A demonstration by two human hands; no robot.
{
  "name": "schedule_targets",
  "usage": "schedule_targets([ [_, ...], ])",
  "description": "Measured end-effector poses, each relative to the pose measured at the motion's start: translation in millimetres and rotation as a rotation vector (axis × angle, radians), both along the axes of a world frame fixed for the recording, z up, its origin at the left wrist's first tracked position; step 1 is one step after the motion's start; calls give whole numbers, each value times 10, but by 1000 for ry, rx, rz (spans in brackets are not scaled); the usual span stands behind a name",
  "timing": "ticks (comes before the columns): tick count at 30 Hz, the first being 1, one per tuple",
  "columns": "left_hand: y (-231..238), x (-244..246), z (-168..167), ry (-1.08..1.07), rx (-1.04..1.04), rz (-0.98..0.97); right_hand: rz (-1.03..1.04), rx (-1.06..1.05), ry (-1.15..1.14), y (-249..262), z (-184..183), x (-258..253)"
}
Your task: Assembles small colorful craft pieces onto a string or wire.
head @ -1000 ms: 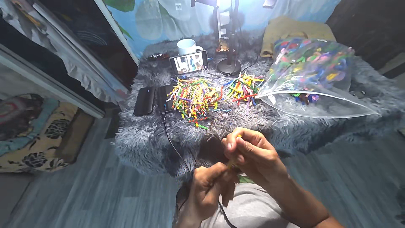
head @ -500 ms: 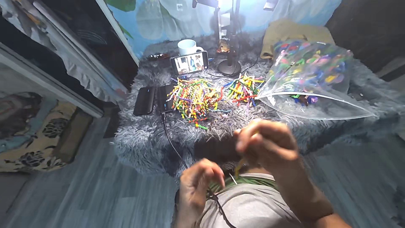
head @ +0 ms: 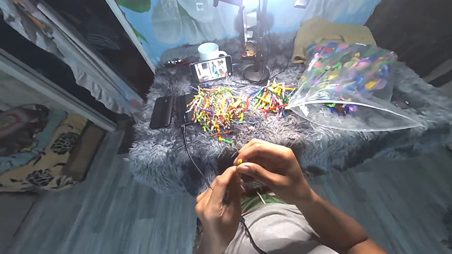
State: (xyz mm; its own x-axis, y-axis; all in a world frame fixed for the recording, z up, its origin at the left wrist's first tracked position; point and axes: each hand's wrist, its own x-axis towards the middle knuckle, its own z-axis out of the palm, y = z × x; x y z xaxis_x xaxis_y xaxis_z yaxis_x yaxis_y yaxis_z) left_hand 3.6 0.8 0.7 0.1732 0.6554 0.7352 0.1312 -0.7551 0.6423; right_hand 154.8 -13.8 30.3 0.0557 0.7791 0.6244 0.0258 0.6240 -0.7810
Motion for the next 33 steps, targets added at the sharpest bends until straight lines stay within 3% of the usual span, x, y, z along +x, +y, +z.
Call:
schedule_targets([
  [3,38,54,-1,73,129,176,-127,27,-21,-5,-6,-44],
  [5,42,72,1,75,139,194,-222,40,-112,-18,2,-61],
  [11,26,27,15,-23,-56,-86,-158,20,-98,-48,-10,-115],
  [14,41,-46,52,-163,-277,-501,115,-8,99,-37,-5,-62],
  [18,38,-108,-28,-612,-869,-1459,446,36,227,-11,-17,-44],
  [20,-27,-99,-70,-714,-1041,-1663,509,126,204,11,-8,-63],
  [21,-41,-93,-64,-688,-1016,-1661,516,171,175,17,7,-58],
  [23,-38,-81,-34,-552,-747,-1462,461,234,79,0,62,-17],
  [27,-79,-58,83,-256,-98,-582,171,238,-54,-89,115,12],
  [29,-67,-43,84,-104,122,-229,27,220,-51,-133,102,-31],
  [33,-50,32,60,-1,287,27,-135,160,-12,-190,82,-89],
])
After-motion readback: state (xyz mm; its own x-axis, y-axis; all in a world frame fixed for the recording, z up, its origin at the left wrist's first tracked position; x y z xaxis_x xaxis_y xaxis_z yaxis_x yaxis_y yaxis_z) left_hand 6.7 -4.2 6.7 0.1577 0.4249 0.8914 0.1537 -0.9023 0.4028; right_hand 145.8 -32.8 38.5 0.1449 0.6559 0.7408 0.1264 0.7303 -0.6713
